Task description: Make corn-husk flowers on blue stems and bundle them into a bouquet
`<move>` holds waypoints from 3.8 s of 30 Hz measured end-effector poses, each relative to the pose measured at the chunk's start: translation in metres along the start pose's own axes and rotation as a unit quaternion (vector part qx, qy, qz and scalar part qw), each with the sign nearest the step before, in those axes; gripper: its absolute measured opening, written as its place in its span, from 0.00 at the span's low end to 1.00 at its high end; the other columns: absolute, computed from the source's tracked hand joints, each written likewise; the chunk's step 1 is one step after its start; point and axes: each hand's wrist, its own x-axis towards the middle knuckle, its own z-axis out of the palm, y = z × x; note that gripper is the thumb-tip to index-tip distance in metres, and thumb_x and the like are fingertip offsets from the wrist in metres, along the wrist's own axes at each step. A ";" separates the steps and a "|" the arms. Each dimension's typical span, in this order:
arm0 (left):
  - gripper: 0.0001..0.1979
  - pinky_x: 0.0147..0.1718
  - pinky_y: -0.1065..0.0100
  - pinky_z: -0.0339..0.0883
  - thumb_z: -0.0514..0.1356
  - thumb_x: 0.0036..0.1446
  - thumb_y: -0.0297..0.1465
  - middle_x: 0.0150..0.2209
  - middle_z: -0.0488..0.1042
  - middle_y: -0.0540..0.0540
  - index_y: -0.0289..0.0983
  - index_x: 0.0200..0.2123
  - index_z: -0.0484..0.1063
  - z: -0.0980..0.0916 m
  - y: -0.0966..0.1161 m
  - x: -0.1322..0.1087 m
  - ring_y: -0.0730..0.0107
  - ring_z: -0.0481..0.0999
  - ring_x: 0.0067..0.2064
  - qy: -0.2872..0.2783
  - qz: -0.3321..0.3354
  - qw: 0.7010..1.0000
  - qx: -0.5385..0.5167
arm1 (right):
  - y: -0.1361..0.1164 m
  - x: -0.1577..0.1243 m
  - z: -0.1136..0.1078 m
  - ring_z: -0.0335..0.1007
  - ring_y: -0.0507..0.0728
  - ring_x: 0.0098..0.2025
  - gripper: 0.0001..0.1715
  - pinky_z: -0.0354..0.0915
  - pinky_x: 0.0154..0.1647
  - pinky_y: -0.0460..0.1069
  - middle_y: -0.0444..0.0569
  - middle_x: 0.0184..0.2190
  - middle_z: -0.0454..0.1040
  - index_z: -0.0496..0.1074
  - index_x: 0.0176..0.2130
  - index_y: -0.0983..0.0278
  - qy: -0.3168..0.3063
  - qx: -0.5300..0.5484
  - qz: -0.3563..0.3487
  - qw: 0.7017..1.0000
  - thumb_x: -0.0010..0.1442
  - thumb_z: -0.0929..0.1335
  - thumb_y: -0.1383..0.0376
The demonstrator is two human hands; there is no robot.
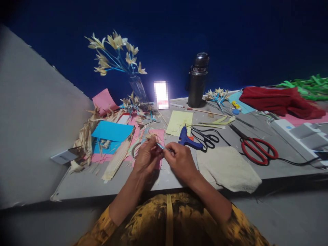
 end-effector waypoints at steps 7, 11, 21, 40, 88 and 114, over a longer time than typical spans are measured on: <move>0.16 0.30 0.70 0.71 0.73 0.45 0.31 0.29 0.75 0.50 0.34 0.36 0.74 -0.017 0.004 -0.017 0.76 0.72 0.27 -0.111 -0.087 0.990 -0.020 | -0.001 0.003 -0.012 0.59 0.47 0.17 0.14 0.54 0.19 0.43 0.42 0.18 0.71 0.74 0.26 0.66 -0.011 0.270 0.211 0.940 0.51 0.73 0.57; 0.13 0.29 0.72 0.69 0.73 0.44 0.28 0.26 0.72 0.52 0.33 0.33 0.76 -0.020 0.003 -0.020 0.79 0.69 0.25 -0.106 -0.028 0.994 -0.015 | -0.001 0.002 -0.010 0.55 0.44 0.17 0.15 0.52 0.19 0.42 0.42 0.20 0.71 0.74 0.25 0.67 -0.045 0.434 0.255 0.863 0.45 0.78 0.59; 0.12 0.27 0.73 0.65 0.72 0.47 0.31 0.26 0.71 0.52 0.34 0.32 0.74 -0.018 -0.002 -0.030 0.79 0.68 0.25 -0.081 -0.016 0.996 -0.026 | -0.006 -0.003 -0.004 0.53 0.43 0.16 0.17 0.52 0.18 0.41 0.41 0.18 0.70 0.76 0.25 0.68 -0.045 0.482 0.262 0.835 0.43 0.79 0.58; 0.15 0.28 0.73 0.65 0.76 0.38 0.29 0.24 0.69 0.54 0.34 0.27 0.75 -0.014 0.014 -0.031 0.81 0.65 0.24 -0.066 -0.007 0.995 -0.081 | -0.006 -0.007 -0.002 0.57 0.44 0.15 0.16 0.52 0.17 0.41 0.42 0.19 0.73 0.74 0.27 0.67 -0.114 0.436 0.243 0.859 0.48 0.77 0.57; 0.14 0.26 0.74 0.65 0.73 0.40 0.27 0.19 0.68 0.54 0.35 0.23 0.68 -0.016 0.001 -0.040 0.78 0.67 0.23 -0.024 0.000 1.000 -0.012 | -0.013 -0.028 0.004 0.77 0.54 0.28 0.09 0.68 0.30 0.46 0.48 0.28 0.80 0.78 0.35 0.63 -0.033 0.095 -0.006 0.995 0.64 0.67 0.64; 0.17 0.27 0.73 0.67 0.73 0.44 0.35 0.23 0.74 0.51 0.35 0.27 0.68 -0.023 -0.003 -0.042 0.75 0.73 0.25 -0.040 0.040 0.993 0.106 | -0.013 -0.020 -0.001 0.72 0.52 0.21 0.16 0.66 0.20 0.44 0.45 0.21 0.77 0.77 0.34 0.66 -0.054 0.255 0.166 0.951 0.58 0.69 0.55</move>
